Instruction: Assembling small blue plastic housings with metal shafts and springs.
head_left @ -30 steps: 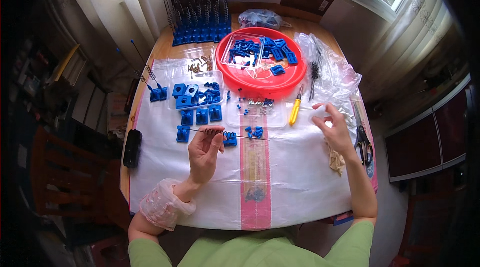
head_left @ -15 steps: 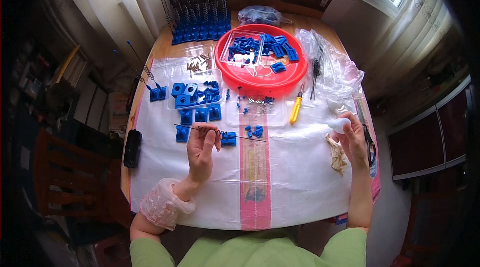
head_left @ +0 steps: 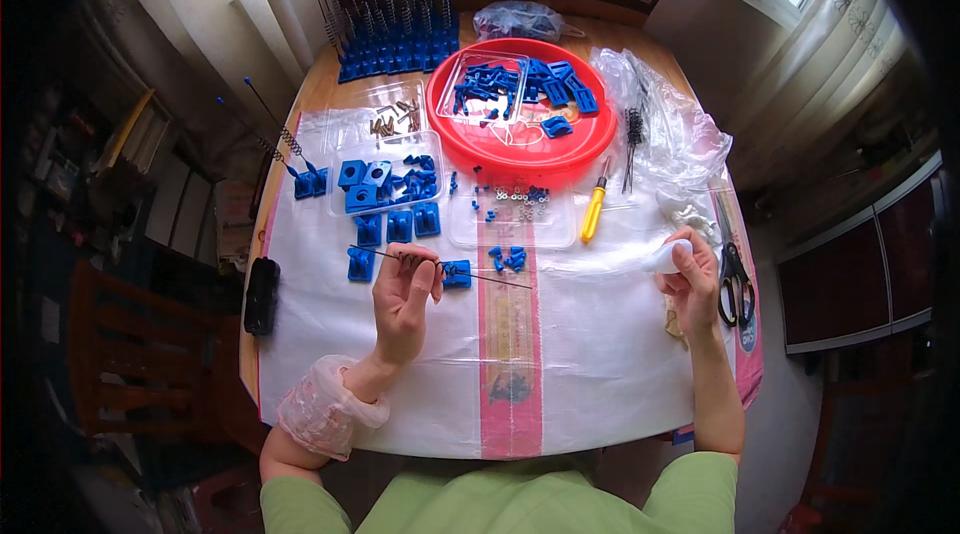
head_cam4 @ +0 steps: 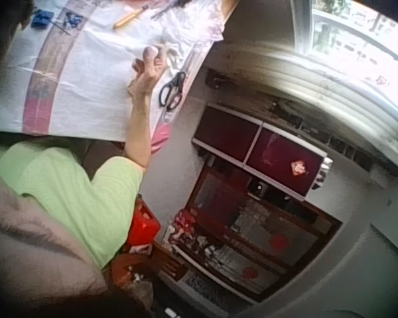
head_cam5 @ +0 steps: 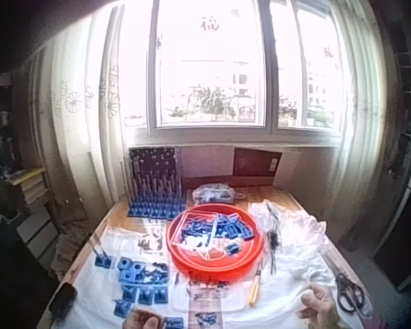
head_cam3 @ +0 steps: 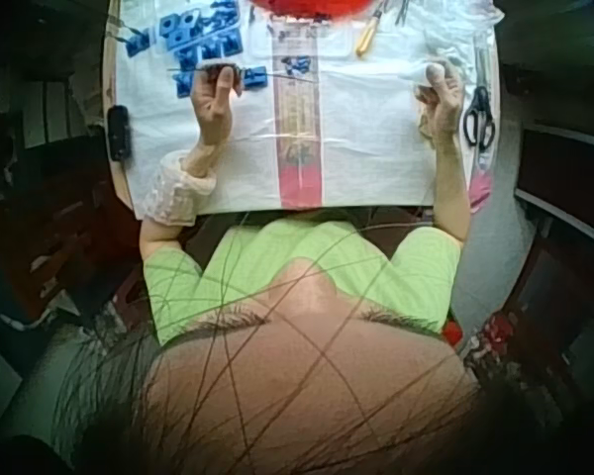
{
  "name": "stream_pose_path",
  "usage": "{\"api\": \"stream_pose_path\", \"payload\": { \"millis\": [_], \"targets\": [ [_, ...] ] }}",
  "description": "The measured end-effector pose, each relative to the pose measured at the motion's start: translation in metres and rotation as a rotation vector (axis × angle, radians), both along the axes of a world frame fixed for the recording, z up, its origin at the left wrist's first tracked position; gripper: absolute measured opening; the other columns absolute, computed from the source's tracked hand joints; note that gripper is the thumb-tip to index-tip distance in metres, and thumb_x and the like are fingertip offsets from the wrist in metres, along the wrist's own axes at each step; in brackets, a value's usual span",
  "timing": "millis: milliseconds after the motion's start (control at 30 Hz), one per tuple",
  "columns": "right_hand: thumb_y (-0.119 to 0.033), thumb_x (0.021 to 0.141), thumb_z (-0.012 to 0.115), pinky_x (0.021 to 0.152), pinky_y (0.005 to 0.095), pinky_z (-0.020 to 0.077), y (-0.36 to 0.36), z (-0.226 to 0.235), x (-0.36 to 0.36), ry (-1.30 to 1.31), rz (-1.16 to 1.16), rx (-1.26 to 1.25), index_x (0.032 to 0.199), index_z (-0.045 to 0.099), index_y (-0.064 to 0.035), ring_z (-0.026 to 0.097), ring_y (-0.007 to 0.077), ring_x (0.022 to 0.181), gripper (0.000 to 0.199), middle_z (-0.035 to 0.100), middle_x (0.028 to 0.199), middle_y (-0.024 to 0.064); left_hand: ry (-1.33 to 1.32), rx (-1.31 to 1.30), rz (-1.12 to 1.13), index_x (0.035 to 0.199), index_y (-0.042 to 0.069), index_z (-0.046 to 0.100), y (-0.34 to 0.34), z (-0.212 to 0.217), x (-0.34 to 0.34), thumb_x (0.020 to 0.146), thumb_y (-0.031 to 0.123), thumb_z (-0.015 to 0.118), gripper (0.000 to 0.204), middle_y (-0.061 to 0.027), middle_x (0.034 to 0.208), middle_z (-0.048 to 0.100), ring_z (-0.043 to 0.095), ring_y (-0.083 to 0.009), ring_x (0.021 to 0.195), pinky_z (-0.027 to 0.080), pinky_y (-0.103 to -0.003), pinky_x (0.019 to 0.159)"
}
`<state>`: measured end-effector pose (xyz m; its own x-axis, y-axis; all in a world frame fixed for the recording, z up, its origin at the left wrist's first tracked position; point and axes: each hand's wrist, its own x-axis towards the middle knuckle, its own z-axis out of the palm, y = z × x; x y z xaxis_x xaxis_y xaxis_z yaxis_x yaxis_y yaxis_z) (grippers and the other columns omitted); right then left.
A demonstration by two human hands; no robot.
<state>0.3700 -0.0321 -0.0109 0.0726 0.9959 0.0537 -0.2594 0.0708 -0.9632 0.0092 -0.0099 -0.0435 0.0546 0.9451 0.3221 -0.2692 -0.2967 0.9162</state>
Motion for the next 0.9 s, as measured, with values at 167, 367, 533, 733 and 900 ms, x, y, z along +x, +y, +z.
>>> {"api": "stream_pose_path", "payload": {
  "millis": [167,367,533,733,900],
  "targets": [
    [-0.023,0.094,0.067,0.046,0.0190,0.0238,-0.005,0.006,-0.010,-0.050,-0.030,0.007,0.093,0.057,-0.0074,0.033,-0.0004,0.051,0.019,0.053,0.069,-0.0052,0.020,-0.011,0.002,0.105,0.006,0.053,0.000,0.001,0.001,0.105,0.015,0.050,0.009,-0.0031,0.085,0.055,0.049,-0.0080,0.067,0.040,-0.022,0.059],
    [-0.022,0.094,0.066,0.046,0.0182,0.0236,-0.005,0.003,-0.010,-0.038,-0.019,-0.001,0.092,0.057,-0.0075,0.034,-0.0004,0.052,0.017,0.054,0.070,-0.0045,0.015,-0.021,0.004,0.105,0.005,0.053,0.000,0.002,0.002,0.104,0.013,0.050,0.009,-0.0034,0.084,0.055,0.049,-0.0078,0.066,0.040,-0.021,0.059],
    [-0.022,0.094,0.066,0.046,0.0181,0.0227,-0.005,0.001,-0.013,-0.064,-0.028,0.017,0.091,0.057,-0.0076,0.034,-0.0002,0.052,0.017,0.053,0.069,-0.0043,0.026,-0.023,0.004,0.104,0.005,0.053,0.000,0.002,0.002,0.104,0.013,0.050,0.008,-0.0034,0.083,0.055,0.049,-0.0074,0.066,0.040,-0.021,0.059],
    [-0.024,0.094,0.066,0.045,0.0189,0.0226,-0.006,0.001,-0.014,-0.104,-0.050,0.011,0.090,0.057,-0.0075,0.031,-0.0002,0.050,0.019,0.049,0.065,-0.0056,0.032,-0.038,0.008,0.103,0.005,0.053,-0.001,0.003,0.002,0.104,0.014,0.050,0.009,-0.0036,0.082,0.056,0.049,-0.0071,0.065,0.040,-0.021,0.059],
    [-0.023,0.093,0.067,0.045,0.0187,0.0222,-0.006,0.002,-0.016,-0.108,-0.062,0.006,0.090,0.057,-0.0077,0.031,-0.0004,0.050,0.019,0.049,0.065,-0.0061,-0.006,-0.067,-0.034,0.105,0.003,0.053,-0.001,0.002,-0.001,0.102,0.009,0.053,0.006,-0.0051,0.088,0.059,0.052,-0.0074,0.070,0.042,-0.021,0.063]
  ]
}}
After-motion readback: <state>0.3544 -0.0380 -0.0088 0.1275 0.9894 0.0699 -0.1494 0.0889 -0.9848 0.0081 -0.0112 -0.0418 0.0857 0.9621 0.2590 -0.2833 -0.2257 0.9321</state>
